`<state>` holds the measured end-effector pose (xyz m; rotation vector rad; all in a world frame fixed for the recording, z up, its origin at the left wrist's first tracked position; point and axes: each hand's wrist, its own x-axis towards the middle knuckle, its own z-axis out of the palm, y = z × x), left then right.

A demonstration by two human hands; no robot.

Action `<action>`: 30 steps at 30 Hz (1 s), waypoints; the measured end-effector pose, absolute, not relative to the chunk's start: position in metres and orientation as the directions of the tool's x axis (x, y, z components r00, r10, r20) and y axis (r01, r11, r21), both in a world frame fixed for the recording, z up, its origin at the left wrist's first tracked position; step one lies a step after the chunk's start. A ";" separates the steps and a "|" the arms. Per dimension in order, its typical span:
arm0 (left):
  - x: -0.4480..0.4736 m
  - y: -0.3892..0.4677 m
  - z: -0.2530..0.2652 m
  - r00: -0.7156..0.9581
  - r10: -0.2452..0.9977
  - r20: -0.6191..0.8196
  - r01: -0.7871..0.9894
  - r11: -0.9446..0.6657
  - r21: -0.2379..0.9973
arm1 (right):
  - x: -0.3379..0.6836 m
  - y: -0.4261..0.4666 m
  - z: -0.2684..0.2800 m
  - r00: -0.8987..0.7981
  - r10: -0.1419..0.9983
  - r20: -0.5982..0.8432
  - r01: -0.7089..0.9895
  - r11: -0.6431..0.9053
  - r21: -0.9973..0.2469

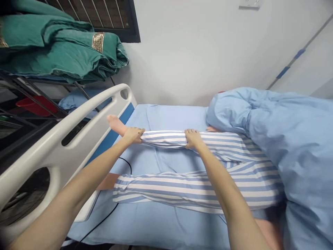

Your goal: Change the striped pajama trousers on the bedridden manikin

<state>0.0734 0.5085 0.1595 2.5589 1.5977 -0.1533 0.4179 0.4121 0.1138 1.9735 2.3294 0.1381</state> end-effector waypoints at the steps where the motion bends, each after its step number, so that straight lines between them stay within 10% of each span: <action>1: 0.073 0.509 0.153 0.438 0.885 -0.157 0.899 -0.436 0.043 | 0.417 0.414 0.110 -0.159 0.987 -0.010 0.979 0.159 0.130; 22: 0.051 0.536 0.101 0.550 0.772 -0.320 0.790 -0.604 -0.099 | 0.407 0.410 0.081 -0.124 0.989 -0.084 0.978 0.136 0.159; 30: 0.025 0.462 0.106 0.430 0.885 0.177 0.894 -0.445 0.053 | 0.393 0.326 0.087 -0.179 0.984 0.003 0.965 0.177 -0.192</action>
